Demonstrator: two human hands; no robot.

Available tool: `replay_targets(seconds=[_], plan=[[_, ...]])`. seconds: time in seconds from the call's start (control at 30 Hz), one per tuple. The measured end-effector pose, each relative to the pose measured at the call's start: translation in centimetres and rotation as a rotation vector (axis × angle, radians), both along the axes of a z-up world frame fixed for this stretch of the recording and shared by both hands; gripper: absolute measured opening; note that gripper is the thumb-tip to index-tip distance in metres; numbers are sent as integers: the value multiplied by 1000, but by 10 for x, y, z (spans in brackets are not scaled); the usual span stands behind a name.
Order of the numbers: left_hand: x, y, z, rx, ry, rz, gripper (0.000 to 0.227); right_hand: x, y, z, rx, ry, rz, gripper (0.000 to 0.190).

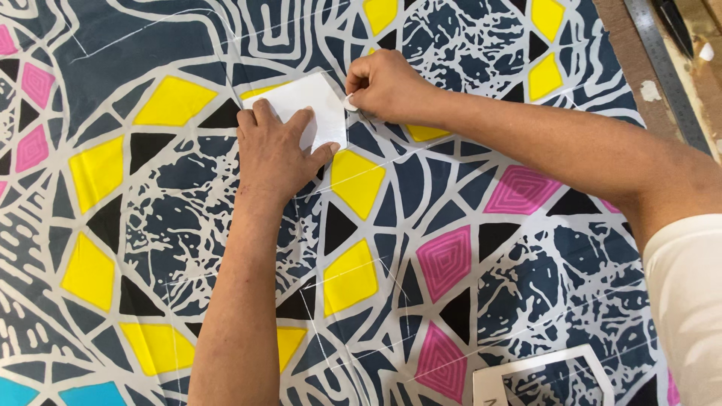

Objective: The person places a white square sticker onto a colorful patterned surface, smooths it down, and then positions a white frame stencil over the same area. The person adjusts the frame to align with the pattern.

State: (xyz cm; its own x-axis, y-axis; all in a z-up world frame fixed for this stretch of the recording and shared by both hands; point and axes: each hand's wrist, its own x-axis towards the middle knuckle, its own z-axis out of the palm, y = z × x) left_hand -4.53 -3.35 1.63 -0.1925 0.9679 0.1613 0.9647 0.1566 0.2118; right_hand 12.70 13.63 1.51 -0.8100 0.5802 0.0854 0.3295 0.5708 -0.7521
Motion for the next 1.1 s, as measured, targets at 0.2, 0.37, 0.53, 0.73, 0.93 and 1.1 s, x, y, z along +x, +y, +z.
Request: replay_targets(seconds=[0.2, 0.37, 0.53, 0.73, 0.93, 1.1], plan=[[-13, -3, -17, 137, 63, -140, 62, 66, 25, -8, -377, 169, -180, 4], [1, 1, 2, 23, 109, -27, 67, 196, 63, 8, -207, 147, -574, 5], [2, 0, 4, 0, 62, -20, 66, 364, 122, 1, 557, -158, -585, 25], [-9, -6, -14, 57, 115, -62, 63, 386, 112, 18, 888, -679, -574, 14], [4, 1, 8, -68, 5, 17, 64, 235, 63, 12, 103, -4, -493, 7], [5, 1, 10, -82, -8, 27, 65, 89, 7, -1, -71, 15, -215, 6]])
